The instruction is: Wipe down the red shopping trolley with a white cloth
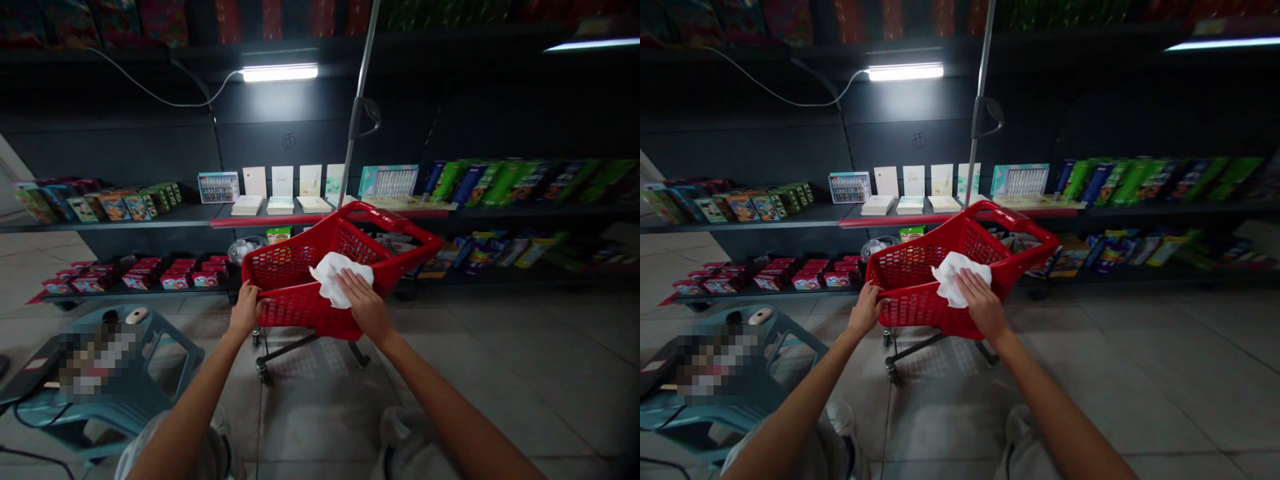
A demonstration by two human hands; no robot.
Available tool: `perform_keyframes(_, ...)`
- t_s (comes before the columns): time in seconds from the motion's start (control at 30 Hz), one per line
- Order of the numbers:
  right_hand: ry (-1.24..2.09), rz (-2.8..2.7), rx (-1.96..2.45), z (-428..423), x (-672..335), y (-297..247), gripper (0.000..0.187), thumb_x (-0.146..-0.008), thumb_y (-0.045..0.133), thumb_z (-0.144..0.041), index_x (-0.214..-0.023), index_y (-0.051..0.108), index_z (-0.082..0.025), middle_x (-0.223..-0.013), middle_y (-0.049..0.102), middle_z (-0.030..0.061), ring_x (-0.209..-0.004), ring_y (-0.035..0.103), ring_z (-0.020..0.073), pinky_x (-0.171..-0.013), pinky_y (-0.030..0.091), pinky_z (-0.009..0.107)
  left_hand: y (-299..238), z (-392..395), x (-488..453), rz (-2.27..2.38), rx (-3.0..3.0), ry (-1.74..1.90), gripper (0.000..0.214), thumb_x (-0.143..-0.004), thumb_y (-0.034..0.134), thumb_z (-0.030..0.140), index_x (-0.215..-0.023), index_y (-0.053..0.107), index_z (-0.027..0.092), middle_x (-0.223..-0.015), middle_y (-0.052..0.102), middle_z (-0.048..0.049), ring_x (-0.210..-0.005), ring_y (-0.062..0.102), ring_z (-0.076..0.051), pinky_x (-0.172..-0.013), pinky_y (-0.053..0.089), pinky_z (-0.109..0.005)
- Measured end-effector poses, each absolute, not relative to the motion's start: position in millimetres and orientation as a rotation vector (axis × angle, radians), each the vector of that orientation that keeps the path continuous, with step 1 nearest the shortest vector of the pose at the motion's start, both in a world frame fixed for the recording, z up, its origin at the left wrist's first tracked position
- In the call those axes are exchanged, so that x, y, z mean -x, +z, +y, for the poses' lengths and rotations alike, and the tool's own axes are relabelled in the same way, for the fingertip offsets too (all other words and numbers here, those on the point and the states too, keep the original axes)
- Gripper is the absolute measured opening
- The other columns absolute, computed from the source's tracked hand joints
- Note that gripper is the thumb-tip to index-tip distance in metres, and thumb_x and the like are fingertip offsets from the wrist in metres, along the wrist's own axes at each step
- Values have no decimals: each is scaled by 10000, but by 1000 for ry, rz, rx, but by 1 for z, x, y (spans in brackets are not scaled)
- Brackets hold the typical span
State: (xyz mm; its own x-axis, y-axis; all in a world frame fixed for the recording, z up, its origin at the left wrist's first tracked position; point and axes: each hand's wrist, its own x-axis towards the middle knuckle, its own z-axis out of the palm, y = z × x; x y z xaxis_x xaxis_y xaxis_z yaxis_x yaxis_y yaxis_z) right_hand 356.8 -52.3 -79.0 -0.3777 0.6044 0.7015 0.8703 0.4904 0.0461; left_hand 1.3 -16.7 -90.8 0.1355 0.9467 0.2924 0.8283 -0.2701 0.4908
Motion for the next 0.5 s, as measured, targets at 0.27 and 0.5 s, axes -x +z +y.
perform_keyframes(0.27, -492, -1728, 1512, -63, -370, -101, 767, -859, 355, -5, -1622, 331, -72, -1599, 447, 215, -1549, 330, 305, -1251, 337, 560, -100, 16, 23, 1472, -2358, 860, 395, -834, 683, 183, -1217, 593, 219, -1412, 566, -116, -1588, 243, -288, -1251, 351, -528)
perform_keyframes(0.5, -178, -1182, 1724, -66, -350, -131, 842, -861, 385, -139, -1667, 153, -64, -1441, 601, 262, -1216, 684, 374, -1028, 529, 534, -121, 22, 22, 1410, -2247, 968, 1115, -709, 746, 157, -1627, 113, 192, -1723, 9, -215, -1616, -1, -397, -1233, 352, -572)
